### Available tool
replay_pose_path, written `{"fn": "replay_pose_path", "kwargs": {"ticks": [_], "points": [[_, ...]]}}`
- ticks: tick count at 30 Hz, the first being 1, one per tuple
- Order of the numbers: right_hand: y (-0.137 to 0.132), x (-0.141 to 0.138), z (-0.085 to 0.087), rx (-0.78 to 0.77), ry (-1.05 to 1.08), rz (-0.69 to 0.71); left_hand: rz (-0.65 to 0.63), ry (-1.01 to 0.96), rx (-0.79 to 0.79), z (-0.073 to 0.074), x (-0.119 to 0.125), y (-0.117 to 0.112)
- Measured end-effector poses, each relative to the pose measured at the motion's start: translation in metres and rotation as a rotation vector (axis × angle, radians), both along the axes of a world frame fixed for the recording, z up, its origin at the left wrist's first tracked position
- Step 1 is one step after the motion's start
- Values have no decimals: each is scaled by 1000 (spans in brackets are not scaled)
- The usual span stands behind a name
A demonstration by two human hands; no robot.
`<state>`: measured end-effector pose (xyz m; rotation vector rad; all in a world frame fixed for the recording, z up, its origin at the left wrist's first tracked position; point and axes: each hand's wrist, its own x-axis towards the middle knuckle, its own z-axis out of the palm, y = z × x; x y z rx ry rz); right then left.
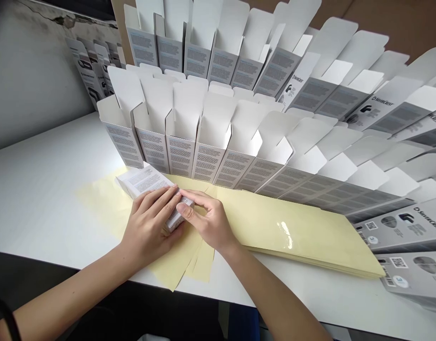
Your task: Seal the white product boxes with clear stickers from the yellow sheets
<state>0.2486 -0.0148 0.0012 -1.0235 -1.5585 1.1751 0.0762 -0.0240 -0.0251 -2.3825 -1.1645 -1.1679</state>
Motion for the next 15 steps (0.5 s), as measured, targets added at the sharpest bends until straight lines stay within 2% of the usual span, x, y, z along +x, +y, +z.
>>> {"fn": "replay_pose_path", "kwargs": {"ticks": [6,10,15], "points": [[-2,-3,-1,-154,107,7,-4,2,3,0,0,0],[-3,-3,-1,-154,132,21,2,3,6,0,0,0],[-2,-1,-2,-110,126,103,-2,16,2,0,0,0]]}}
